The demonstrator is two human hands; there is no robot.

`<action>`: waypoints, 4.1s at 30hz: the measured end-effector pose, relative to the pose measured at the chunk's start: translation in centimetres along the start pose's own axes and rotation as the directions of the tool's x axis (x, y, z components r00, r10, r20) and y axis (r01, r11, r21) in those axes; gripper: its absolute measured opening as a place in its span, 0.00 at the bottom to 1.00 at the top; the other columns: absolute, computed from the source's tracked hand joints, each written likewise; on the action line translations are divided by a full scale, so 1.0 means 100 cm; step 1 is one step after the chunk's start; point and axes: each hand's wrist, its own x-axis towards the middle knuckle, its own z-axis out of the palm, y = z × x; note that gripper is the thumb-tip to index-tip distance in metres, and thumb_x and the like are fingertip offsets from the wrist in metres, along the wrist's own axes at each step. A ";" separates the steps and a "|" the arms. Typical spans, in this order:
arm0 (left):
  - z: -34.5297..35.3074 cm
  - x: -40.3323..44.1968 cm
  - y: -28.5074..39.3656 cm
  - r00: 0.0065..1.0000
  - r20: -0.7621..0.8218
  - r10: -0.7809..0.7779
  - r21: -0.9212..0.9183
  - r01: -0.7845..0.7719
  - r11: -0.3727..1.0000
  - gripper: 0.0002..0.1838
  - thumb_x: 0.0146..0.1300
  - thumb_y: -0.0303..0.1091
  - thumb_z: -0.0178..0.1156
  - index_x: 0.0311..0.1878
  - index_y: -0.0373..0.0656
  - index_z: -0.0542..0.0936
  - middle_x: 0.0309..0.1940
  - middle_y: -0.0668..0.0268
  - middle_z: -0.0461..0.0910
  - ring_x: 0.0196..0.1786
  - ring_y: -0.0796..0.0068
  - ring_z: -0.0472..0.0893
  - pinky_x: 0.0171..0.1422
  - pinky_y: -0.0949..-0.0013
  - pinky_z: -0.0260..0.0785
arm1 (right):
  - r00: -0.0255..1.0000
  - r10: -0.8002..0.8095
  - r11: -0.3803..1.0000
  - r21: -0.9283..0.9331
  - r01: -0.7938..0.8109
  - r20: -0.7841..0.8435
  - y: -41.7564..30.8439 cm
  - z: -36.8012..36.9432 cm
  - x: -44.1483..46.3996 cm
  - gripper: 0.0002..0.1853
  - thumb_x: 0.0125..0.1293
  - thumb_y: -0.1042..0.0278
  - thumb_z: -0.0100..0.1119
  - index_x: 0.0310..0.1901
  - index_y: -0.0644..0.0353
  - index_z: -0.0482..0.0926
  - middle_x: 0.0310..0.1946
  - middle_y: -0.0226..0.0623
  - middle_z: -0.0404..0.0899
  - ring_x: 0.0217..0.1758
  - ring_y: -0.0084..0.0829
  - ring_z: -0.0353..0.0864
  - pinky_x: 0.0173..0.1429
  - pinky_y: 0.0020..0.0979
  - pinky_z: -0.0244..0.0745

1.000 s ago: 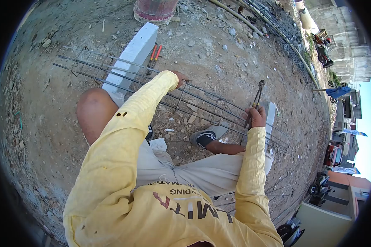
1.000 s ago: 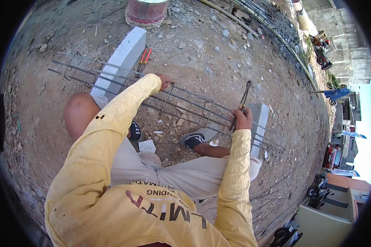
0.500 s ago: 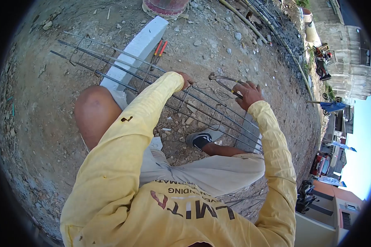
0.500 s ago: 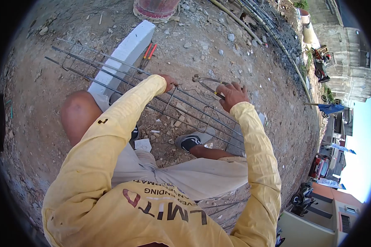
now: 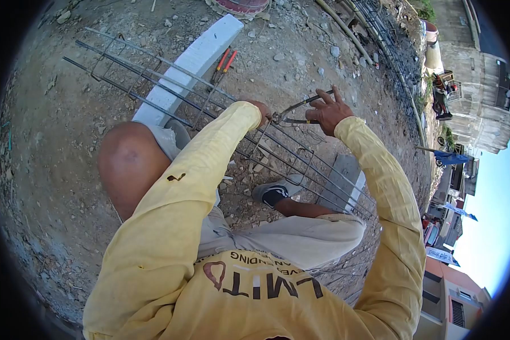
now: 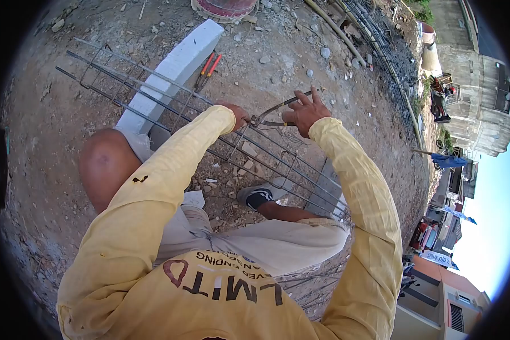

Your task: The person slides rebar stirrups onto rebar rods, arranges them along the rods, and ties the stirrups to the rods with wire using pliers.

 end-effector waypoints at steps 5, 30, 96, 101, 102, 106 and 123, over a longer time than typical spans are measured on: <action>-0.004 -0.001 0.002 0.997 0.047 -0.059 -0.004 0.060 0.998 0.22 0.64 0.44 0.49 0.62 0.61 0.75 0.62 0.68 0.75 0.63 0.61 0.74 0.68 0.57 0.64 | 0.998 -0.057 0.997 0.042 0.058 -0.028 0.008 0.006 0.003 0.10 0.67 0.63 0.52 0.48 0.40 0.78 0.52 0.29 0.78 0.67 0.38 0.67 0.75 0.53 0.52; -0.024 -0.033 0.020 0.991 0.007 -0.135 0.001 0.135 0.991 0.24 0.57 0.34 0.53 0.59 0.64 0.79 0.56 0.65 0.79 0.58 0.61 0.79 0.64 0.56 0.68 | 0.855 -0.019 0.520 0.735 -0.435 0.519 -0.015 0.009 -0.006 0.27 0.49 0.49 0.74 0.36 0.67 0.76 0.17 0.36 0.78 0.17 0.28 0.78 0.26 0.33 0.74; -0.014 -0.020 0.014 0.994 0.049 -0.096 0.026 0.095 0.995 0.25 0.61 0.36 0.50 0.63 0.66 0.75 0.60 0.69 0.77 0.62 0.65 0.76 0.68 0.57 0.63 | 0.786 0.142 0.659 0.535 -0.528 0.601 -0.018 -0.029 -0.013 0.28 0.64 0.42 0.57 0.27 0.65 0.80 0.20 0.38 0.79 0.24 0.36 0.80 0.33 0.38 0.77; 0.018 0.017 -0.009 1.000 -0.021 -0.022 0.168 0.025 0.985 0.21 0.66 0.46 0.47 0.62 0.72 0.74 0.54 0.68 0.81 0.58 0.63 0.78 0.66 0.50 0.61 | 0.699 0.026 0.405 0.632 -0.661 0.714 -0.021 -0.013 -0.025 0.23 0.55 0.48 0.70 0.25 0.63 0.79 0.18 0.33 0.77 0.18 0.26 0.77 0.23 0.32 0.74; 0.019 0.023 -0.011 0.999 0.007 -0.031 0.201 0.029 0.979 0.21 0.66 0.46 0.48 0.62 0.72 0.74 0.54 0.68 0.81 0.58 0.63 0.78 0.66 0.51 0.61 | 0.709 0.056 0.469 0.608 -0.641 0.703 -0.021 -0.013 -0.027 0.24 0.54 0.52 0.70 0.42 0.61 0.72 0.23 0.39 0.80 0.22 0.33 0.80 0.27 0.38 0.76; 0.000 -0.008 0.001 0.999 -0.042 0.023 0.056 -0.021 0.998 0.21 0.63 0.47 0.50 0.60 0.71 0.76 0.51 0.66 0.82 0.56 0.61 0.79 0.63 0.55 0.67 | 0.925 0.302 0.882 0.301 -0.363 0.231 -0.042 -0.018 -0.044 0.29 0.53 0.52 0.66 0.52 0.60 0.69 0.38 0.51 0.81 0.41 0.51 0.83 0.48 0.46 0.77; 0.006 -0.015 0.003 0.982 -0.191 -0.009 -0.033 0.003 0.999 0.22 0.52 0.35 0.58 0.53 0.62 0.82 0.48 0.66 0.83 0.54 0.61 0.81 0.58 0.52 0.68 | 0.769 0.187 0.416 0.660 -0.625 0.611 -0.031 -0.012 -0.047 0.29 0.66 0.40 0.48 0.46 0.62 0.81 0.43 0.52 0.82 0.47 0.53 0.81 0.55 0.49 0.73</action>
